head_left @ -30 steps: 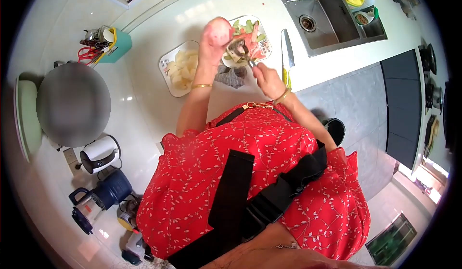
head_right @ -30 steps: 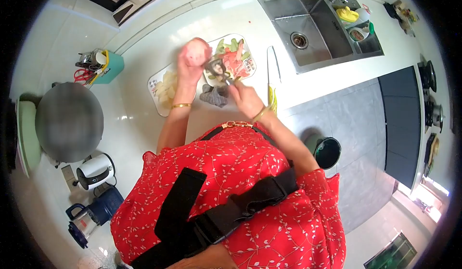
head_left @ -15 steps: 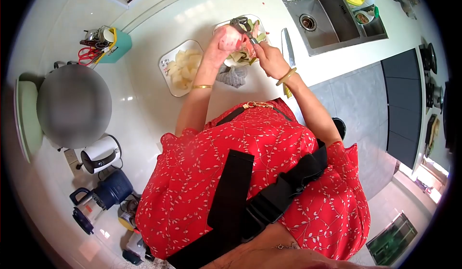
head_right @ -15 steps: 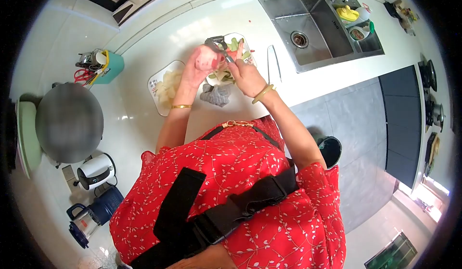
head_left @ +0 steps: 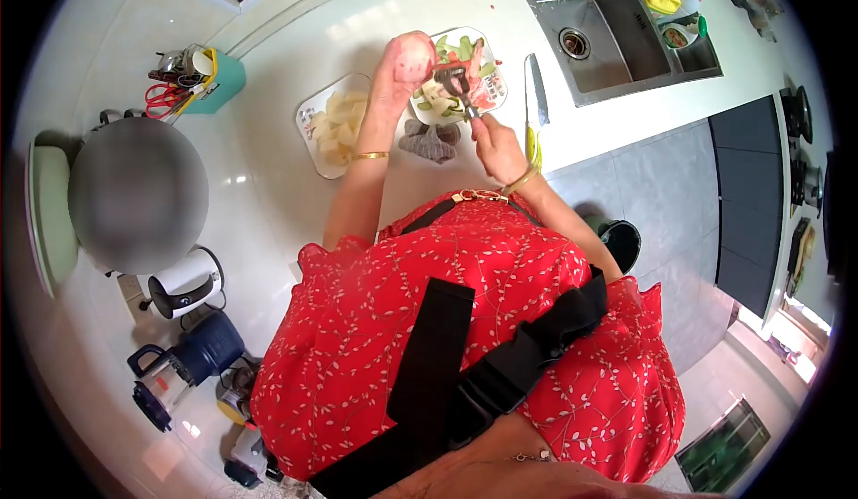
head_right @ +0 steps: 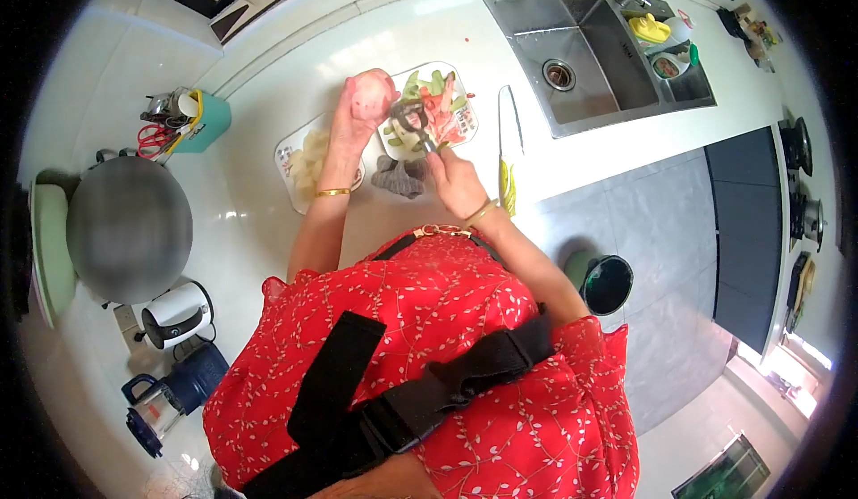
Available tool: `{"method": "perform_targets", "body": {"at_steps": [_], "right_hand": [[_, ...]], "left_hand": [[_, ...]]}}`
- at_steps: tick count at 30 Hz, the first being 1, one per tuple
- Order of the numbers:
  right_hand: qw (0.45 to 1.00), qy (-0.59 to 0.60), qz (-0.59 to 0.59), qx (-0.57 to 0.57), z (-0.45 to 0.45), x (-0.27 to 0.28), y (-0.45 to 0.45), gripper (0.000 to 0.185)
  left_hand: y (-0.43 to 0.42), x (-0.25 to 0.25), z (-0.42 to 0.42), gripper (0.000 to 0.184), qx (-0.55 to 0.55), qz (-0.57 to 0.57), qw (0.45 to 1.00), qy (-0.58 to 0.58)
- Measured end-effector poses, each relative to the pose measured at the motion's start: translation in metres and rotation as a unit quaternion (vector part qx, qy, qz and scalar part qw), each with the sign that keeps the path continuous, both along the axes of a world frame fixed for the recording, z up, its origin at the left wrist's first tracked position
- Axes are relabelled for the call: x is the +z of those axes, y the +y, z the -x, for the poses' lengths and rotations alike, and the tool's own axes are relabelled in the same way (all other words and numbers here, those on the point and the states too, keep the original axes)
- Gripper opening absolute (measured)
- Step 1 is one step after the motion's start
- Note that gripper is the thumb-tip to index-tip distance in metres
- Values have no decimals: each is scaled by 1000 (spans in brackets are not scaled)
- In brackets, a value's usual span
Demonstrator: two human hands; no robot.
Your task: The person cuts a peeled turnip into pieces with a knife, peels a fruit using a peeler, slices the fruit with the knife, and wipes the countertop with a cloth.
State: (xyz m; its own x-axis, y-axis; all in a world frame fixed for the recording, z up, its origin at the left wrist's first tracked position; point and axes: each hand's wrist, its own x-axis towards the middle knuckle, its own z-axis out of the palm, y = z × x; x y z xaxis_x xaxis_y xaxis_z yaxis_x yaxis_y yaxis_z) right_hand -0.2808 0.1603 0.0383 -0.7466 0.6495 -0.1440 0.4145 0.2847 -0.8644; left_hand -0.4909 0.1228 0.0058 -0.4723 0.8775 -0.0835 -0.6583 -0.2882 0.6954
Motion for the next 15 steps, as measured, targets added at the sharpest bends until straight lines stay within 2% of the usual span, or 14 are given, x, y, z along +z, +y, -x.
{"method": "perform_targets", "body": {"at_steps": [2,4,6,9,11,15], "right_hand": [[1000,-6,-11,-4,4,12,11,31],[1000,-14,3,-11,10,29,19,30],[998,7,-64,11,15,29,28,29],[989,9,-146,24,18,18,28,30],[984,35,-173,20,15,0,22,30],[998,-26,-53,13,2,18,12,30]], "left_hand": [[0,-2,1,45,-31,-46,998,37],[-1,4,-5,45,-25,1,995,95],[-1,1,-4,44,-13,52,989,141],[4,-8,-4,43,21,60,987,150],[3,-1,-5,41,-3,43,986,162],[-6,10,-19,37,-16,14,987,160]]}}
